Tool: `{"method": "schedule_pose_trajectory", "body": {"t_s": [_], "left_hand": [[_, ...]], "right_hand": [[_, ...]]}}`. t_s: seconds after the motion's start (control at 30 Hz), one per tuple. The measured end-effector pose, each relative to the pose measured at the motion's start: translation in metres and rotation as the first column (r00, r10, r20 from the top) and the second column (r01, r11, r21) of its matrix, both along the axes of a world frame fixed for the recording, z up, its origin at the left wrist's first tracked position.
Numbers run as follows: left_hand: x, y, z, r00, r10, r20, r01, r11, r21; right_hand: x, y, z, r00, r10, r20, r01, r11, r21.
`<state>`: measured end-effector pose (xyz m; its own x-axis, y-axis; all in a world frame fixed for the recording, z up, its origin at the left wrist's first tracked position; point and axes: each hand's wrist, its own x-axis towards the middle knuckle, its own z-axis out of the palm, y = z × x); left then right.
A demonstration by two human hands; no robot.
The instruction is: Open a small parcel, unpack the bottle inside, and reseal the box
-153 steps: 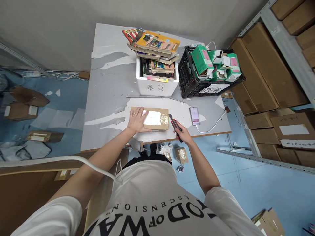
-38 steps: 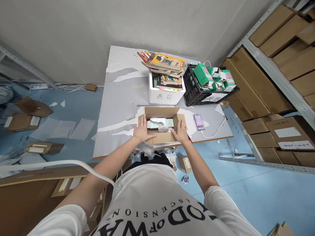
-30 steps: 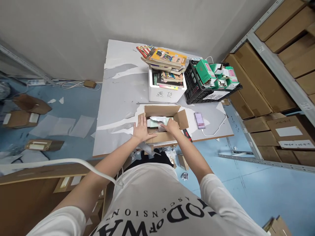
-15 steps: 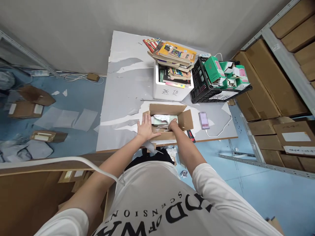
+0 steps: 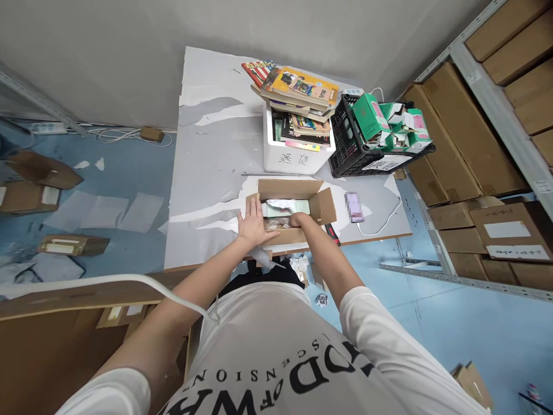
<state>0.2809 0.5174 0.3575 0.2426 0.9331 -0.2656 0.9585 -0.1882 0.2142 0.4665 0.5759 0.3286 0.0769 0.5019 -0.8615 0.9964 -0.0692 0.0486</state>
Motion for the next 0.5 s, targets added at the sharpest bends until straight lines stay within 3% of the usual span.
{"method": "schedule_pose_trajectory", "body": {"t_s": [0.1, 0.2, 0.5], "left_hand": [[0.001, -0.001, 0.001, 1.000, 0.004, -0.008, -0.004, 1.000, -0.005], [0.001, -0.002, 0.002, 1.000, 0.004, -0.006, -0.004, 1.000, -0.018], [0.000, 0.000, 0.000, 1.000, -0.012, -0.008, 0.012, 1.000, -0.019]], "right_hand": [[-0.003, -0.001, -0.006, 1.000, -0.010, 0.001, 0.010, 0.996, -0.089], [-0.002, -0.003, -0.010, 0.999, 0.022, -0.025, -0.024, 0.996, -0.082], [-0.004, -0.008, -0.008, 0.935, 0.252, -0.250, -0.221, 0.964, 0.145]]}}
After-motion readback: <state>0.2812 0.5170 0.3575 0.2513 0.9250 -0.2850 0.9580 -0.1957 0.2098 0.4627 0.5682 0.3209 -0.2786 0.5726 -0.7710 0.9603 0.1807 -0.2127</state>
